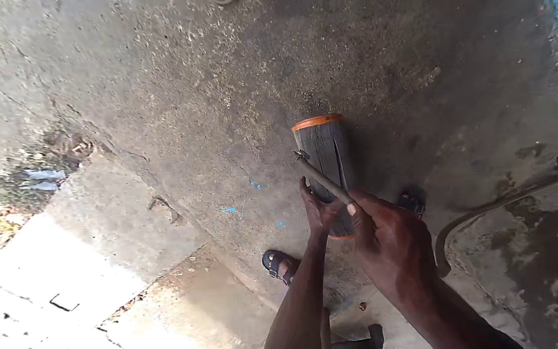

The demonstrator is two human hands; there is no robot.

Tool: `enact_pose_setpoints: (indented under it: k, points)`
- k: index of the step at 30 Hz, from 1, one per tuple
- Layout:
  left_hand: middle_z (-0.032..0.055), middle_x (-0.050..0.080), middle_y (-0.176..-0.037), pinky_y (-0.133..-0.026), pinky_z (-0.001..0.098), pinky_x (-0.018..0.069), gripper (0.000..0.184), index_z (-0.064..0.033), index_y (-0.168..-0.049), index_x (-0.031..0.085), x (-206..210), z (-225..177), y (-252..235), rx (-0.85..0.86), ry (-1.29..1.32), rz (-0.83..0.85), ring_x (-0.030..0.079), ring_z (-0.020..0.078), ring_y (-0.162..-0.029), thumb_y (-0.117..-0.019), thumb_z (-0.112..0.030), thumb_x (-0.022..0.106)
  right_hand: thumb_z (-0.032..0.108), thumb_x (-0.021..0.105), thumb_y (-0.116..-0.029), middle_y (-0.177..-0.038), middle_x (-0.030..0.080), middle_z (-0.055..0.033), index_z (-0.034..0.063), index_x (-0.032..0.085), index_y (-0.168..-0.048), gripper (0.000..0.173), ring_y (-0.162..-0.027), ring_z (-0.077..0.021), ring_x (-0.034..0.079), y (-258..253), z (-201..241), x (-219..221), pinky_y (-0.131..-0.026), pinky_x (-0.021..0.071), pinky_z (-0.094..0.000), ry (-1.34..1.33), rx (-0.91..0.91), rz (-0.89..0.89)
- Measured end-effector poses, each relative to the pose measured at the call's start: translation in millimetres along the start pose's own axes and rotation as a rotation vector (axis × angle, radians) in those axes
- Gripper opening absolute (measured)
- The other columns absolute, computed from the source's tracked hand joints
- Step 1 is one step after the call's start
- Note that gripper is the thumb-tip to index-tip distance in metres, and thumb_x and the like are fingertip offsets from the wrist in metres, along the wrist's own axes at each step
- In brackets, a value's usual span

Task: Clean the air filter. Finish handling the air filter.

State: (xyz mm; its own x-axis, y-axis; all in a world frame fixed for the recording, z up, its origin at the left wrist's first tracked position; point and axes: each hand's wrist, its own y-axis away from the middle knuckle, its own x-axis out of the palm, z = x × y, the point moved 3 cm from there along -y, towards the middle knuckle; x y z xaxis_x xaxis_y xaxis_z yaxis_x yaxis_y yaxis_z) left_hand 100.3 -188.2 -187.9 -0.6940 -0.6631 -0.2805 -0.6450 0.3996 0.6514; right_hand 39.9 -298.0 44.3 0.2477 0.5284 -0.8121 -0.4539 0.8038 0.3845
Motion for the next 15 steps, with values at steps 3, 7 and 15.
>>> enact_pose_setpoints:
  k: [3, 7, 15]
  points:
    - [0.0232, 0.049, -0.143, -0.1, 0.0489, 0.0506, 0.126, -0.0107, -0.16, 0.022, 91.4, -34.7, 6.9, 0.001, -0.034, 0.189, 0.056, 0.0321, -0.123, -0.056, -0.023, 0.091, 0.034, 0.051, -0.1047, -0.086, 0.073, -0.0019, 0.0203, 0.075, -0.124, 0.034, -0.068, -0.0166, 0.067, -12.6, -37.1, -32.6, -0.056, 0.0526, -0.0399, 0.02, 0.119, -0.119]
    - [0.0236, 0.055, -0.136, -0.094, 0.058, 0.0525, 0.117, -0.0121, -0.155, 0.034, 186.4, -46.0, 0.1, -0.003, -0.174, 0.277, 0.058, 0.0389, -0.118, -0.0592, -0.04, 0.093, 0.029, 0.05, -0.1071, -0.083, 0.071, -0.0086, 0.0172, 0.072, -0.127, 0.032, -0.069, -0.0271, 0.067, -35.0, -104.1, -81.8, -0.055, 0.0503, -0.0497, 0.091, 0.298, -0.209]
    - [0.0312, 0.04, -0.151, -0.108, 0.0604, 0.0433, 0.119, -0.0105, -0.162, 0.022, 201.0, -48.9, 7.0, -0.036, -0.254, 0.272, 0.046, 0.0459, -0.135, -0.0681, -0.032, 0.092, 0.03, 0.05, -0.1088, -0.092, 0.073, -0.0119, 0.0196, 0.071, -0.13, 0.032, -0.079, -0.0319, 0.069, -68.2, -147.9, -112.8, -0.062, 0.0521, -0.0546, 0.035, 0.478, -0.115]
